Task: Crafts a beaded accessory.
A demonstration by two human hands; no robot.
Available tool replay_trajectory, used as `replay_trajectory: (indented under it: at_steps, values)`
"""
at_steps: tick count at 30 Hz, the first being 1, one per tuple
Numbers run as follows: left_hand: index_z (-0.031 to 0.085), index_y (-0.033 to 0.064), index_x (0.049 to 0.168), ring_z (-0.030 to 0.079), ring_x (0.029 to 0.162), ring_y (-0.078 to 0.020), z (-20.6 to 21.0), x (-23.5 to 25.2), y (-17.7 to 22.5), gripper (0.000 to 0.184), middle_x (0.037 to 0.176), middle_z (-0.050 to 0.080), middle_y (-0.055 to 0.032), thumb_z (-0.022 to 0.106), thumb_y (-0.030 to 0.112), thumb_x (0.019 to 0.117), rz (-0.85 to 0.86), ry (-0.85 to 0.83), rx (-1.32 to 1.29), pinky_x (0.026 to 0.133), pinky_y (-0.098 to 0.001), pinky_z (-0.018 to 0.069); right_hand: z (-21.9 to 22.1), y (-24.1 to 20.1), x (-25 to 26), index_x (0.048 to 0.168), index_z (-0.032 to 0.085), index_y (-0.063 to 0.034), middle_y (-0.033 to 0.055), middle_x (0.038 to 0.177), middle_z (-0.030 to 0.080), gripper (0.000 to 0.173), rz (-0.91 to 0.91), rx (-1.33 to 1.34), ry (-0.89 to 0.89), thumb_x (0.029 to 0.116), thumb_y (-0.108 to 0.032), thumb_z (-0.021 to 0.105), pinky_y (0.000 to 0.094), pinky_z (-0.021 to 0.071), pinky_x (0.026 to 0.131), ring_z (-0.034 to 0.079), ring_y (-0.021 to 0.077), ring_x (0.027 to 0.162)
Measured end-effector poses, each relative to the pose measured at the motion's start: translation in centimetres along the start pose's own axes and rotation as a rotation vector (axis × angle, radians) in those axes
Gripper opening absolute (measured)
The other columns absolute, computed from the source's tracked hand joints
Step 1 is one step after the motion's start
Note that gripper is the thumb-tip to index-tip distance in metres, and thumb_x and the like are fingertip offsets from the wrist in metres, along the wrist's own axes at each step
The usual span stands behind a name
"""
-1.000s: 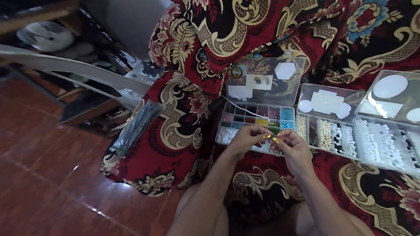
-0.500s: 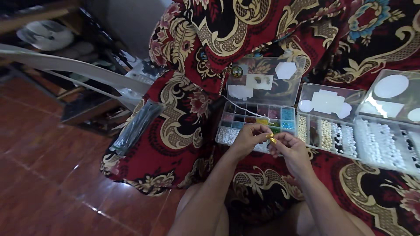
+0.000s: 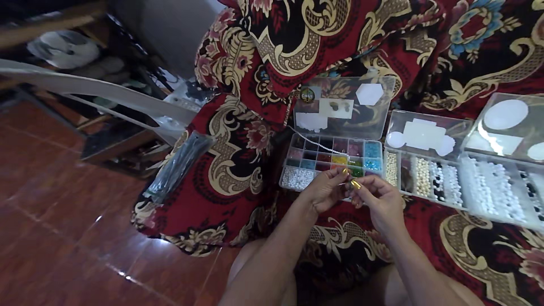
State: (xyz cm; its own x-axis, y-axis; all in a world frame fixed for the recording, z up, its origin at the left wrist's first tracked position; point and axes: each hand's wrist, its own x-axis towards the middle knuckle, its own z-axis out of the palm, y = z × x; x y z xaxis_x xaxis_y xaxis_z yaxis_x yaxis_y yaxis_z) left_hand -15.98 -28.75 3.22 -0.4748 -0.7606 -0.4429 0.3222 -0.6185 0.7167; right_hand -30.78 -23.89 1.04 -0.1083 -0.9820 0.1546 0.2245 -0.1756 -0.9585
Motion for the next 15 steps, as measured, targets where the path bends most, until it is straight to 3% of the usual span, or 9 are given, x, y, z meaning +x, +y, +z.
replay_trajectory:
  at_steps: [15]
  values:
    - [0.056, 0.0123, 0.104, 0.067, 0.071, -0.0076, -0.42, 0.14, -0.74, 0.027, 0.082, 0.068, 0.0023, 0.032, 0.02, 0.1122, -0.049, -0.101, -0.047, 0.069, -0.0247, 0.0575, 0.4, 0.06, -0.32, 0.089, 0.069, -0.0048, -0.0021, 0.071, 0.072, 0.004, 0.009, -0.07, 0.019, 0.0906, -0.003, 0.065, 0.0194, 0.0577, 0.053, 0.067, 0.0047, 0.056]
